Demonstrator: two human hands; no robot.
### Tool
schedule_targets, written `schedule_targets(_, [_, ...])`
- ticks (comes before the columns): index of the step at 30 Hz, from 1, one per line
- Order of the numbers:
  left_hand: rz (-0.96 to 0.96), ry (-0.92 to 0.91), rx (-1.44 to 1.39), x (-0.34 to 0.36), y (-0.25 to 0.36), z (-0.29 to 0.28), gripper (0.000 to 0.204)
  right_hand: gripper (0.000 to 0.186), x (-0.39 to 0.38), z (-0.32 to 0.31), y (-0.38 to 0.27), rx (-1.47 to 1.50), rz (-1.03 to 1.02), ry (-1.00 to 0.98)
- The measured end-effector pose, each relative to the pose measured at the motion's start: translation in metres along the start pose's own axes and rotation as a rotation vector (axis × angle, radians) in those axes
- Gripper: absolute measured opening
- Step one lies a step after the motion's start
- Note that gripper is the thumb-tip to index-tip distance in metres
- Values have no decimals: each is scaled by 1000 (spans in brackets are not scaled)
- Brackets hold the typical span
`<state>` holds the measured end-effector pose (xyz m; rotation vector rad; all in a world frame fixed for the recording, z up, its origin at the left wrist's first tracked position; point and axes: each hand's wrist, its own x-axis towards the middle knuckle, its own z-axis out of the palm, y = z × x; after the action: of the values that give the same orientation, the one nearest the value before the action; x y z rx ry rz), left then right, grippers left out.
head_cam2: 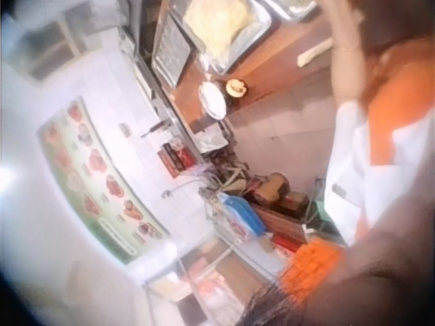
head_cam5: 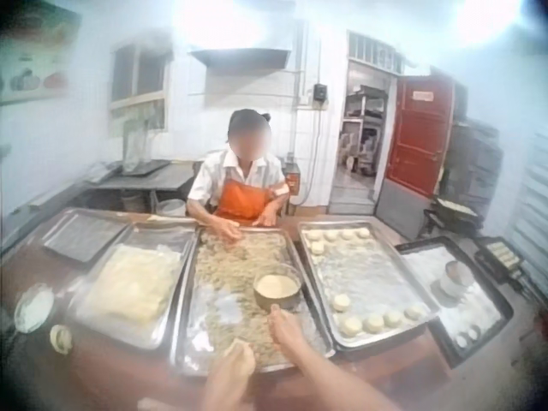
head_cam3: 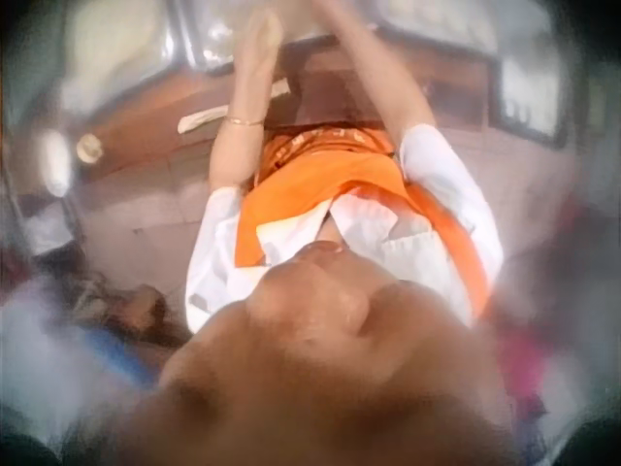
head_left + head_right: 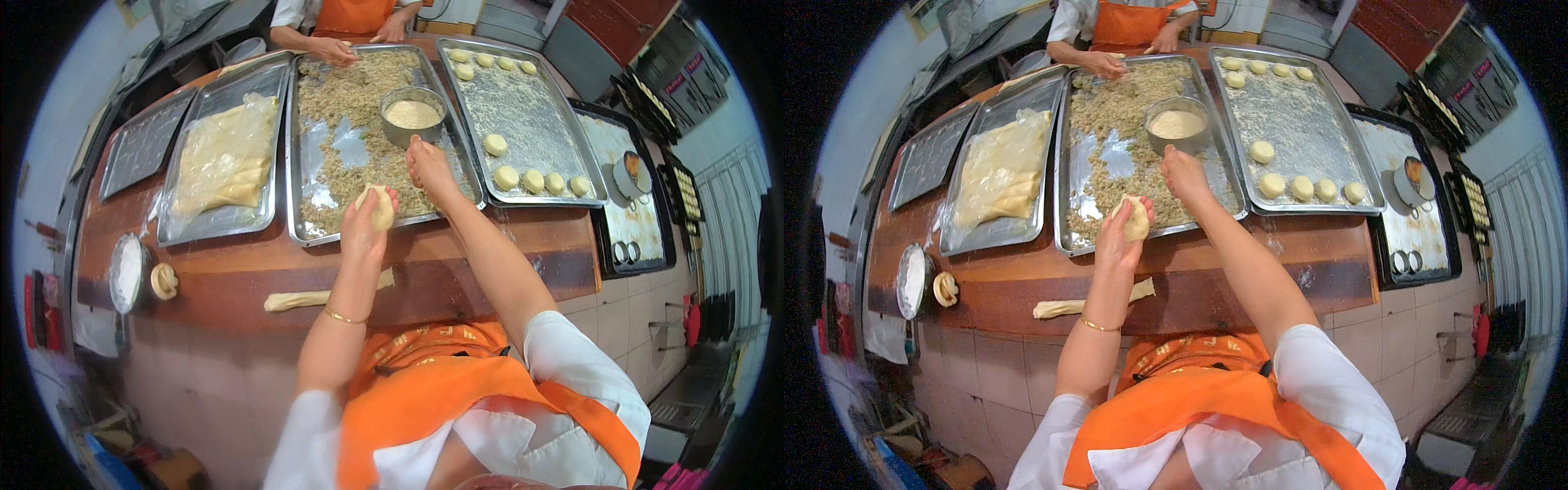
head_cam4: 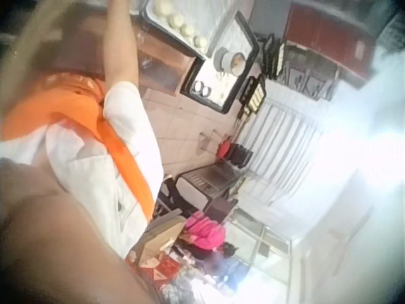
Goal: The person prepares bread rolls by taking a portion of dough, flattening it, adding filling from a container, and then shaping it into a round ball before placing it on a baking tray.
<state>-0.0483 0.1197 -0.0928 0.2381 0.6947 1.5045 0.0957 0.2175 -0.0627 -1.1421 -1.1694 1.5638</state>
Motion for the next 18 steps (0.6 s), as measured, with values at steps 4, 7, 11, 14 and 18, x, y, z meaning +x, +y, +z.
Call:
schedule_targets(4, [17,100,-56,25,-3,18,27,23,-28,23,-9,-222,-349,-139])
schedule_targets(7, [-10,157,-140,27,2,44,26,32,-36,27,1,-742,-703,-134])
schedule_targets(11, [-1,141,-211,33,-2,37,21,38,-47,25,-7,-1176,-1110,48])
schedule_targets(14, [-13,53,-175,38,-4,24,17,32,-43,24,-14,-793,-745,-67])
schedule_targets(18, [42,-24,-111,43,-6,21,15,30,-42,25,-3,-708,-775,-10])
